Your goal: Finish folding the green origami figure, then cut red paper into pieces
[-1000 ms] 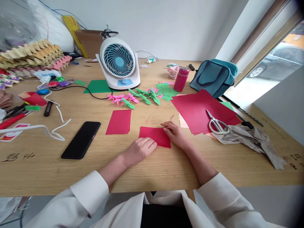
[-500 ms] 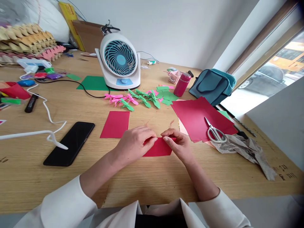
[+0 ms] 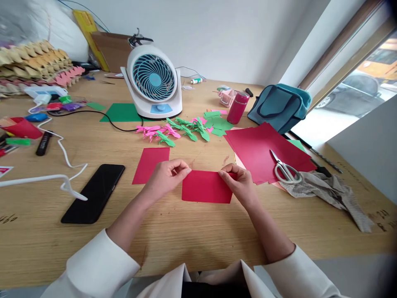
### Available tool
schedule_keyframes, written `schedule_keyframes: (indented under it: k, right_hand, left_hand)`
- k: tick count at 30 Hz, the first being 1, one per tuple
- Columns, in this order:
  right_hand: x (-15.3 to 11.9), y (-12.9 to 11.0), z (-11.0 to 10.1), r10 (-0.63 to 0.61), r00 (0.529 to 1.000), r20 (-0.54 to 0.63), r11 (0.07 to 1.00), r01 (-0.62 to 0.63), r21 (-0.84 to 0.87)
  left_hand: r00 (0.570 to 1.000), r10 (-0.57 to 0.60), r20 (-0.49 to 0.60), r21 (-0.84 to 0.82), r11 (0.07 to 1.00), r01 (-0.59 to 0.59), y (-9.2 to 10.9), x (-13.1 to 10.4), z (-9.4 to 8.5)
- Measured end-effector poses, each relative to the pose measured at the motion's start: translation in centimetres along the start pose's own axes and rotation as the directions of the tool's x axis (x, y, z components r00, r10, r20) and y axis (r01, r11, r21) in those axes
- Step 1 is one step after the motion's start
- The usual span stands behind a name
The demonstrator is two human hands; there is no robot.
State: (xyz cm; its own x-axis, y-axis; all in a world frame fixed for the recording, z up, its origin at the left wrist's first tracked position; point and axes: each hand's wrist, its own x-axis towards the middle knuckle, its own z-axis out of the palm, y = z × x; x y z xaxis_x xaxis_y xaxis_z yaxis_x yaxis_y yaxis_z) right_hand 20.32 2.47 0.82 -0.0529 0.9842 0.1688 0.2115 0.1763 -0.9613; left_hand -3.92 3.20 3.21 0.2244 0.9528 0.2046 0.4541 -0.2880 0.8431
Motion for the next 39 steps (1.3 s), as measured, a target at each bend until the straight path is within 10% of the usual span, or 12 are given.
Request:
schedule_keyframes:
  k: [11,20,28,39]
  right_hand:
    - [0.6,1.2,0.5,0.107,0.989,0.100,0.990,-0.115,0.077]
    - [1.1,2.2,1.1,0.204,0.978,0.034,0.960,-0.207,0.191]
    - [1.4,2.9,1.3,0.250,0.967,-0.054,0.927,-0.222,0.303]
    - [1.0,2.4,0.8,0.084,0.989,-0.121,0.992,-0.072,0.101]
  left_hand:
    - [0.946,-0.243,-0.216,-0.413,0.900,0.137,-2.4,0.1,0.5]
    - [0.921,-0.386,-0.048,-0.650,0.712,0.265,-2.5,0.1,1.1]
    - [0.901,-0.432,0.034,-0.458,0.795,0.398,-3.0,-0.1,1.3]
    - [0.928,-0.360,-0.097,-0.493,0.828,0.269,-3.8,0.2,1.5]
